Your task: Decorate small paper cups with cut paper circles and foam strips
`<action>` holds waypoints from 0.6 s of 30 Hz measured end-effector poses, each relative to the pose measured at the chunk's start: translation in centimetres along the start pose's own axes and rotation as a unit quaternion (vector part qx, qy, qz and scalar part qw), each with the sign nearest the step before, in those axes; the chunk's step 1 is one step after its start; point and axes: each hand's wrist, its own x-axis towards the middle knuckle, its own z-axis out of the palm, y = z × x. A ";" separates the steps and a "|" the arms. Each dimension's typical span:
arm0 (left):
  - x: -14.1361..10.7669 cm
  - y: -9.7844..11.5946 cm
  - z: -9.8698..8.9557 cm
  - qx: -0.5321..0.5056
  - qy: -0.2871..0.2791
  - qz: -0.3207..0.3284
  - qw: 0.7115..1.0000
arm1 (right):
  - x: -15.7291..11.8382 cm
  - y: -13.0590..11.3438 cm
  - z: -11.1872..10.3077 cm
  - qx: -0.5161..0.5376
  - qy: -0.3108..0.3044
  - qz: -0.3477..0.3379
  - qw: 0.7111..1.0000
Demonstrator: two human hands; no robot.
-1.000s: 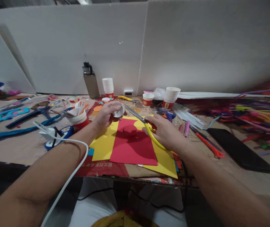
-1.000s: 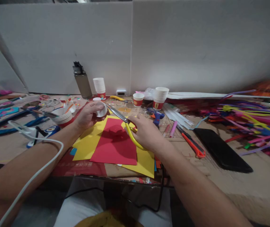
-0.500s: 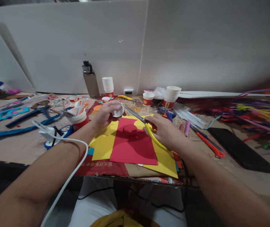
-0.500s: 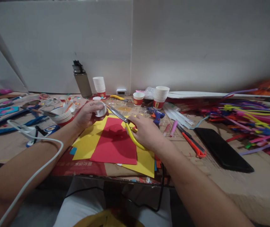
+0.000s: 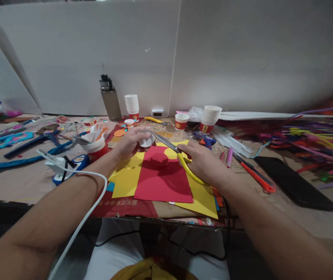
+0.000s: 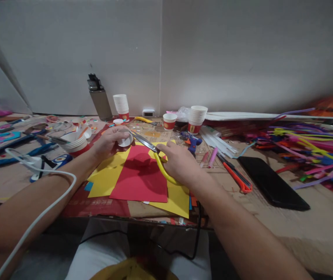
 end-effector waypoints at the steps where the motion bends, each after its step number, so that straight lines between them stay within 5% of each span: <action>1: 0.0 0.0 0.1 -0.002 -0.001 0.002 1.000 | 0.0 0.0 0.0 -0.003 0.001 0.001 1.000; 18: -0.2 0.4 0.7 -0.002 0.001 -0.020 1.000 | -0.1 -0.7 -0.4 -0.036 -0.001 0.004 0.999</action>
